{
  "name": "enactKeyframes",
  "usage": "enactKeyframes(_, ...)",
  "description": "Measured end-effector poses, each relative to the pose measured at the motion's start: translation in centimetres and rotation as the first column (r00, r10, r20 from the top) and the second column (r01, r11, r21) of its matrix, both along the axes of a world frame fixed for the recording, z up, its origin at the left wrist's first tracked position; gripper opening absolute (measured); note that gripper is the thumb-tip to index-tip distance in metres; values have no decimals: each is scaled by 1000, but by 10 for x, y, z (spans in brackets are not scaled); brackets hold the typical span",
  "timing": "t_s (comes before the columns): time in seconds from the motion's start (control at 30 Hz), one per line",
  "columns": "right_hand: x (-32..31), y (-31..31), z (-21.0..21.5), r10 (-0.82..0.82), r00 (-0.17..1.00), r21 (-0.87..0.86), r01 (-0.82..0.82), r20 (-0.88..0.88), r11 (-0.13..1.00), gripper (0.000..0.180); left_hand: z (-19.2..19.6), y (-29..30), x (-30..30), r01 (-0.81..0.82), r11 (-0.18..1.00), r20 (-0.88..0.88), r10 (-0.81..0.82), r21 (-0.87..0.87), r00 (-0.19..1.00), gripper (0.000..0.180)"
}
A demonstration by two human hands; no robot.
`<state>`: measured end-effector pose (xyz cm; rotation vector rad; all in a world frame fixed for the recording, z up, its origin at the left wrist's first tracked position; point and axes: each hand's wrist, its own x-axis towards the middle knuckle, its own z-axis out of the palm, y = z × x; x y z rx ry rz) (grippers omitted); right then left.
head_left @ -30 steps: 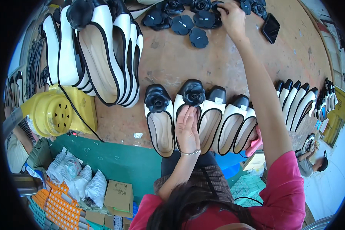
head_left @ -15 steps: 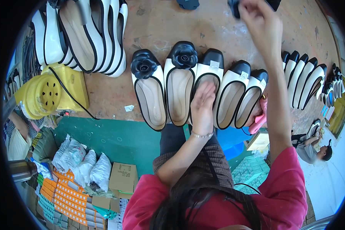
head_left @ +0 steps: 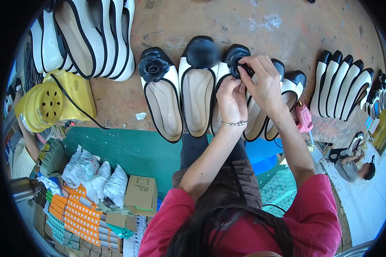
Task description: Applying hot glue and attaching decorative flowers to the front of shoes.
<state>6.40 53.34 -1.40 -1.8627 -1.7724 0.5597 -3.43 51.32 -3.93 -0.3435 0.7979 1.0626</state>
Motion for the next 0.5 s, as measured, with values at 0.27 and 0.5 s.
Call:
enactKeyframes(0.27, 9, 25, 15, 21, 987, -347, -76, -160, 935, 15, -11, -9, 4, 32, 999, -182, -37, -26, 983, 17)
enactKeyframes(0.5, 1, 158, -28, 72, 974, 332, -142, 214, 933, 19, -8, -19, -6, 34, 999, -113, -33, 5, 993, 19)
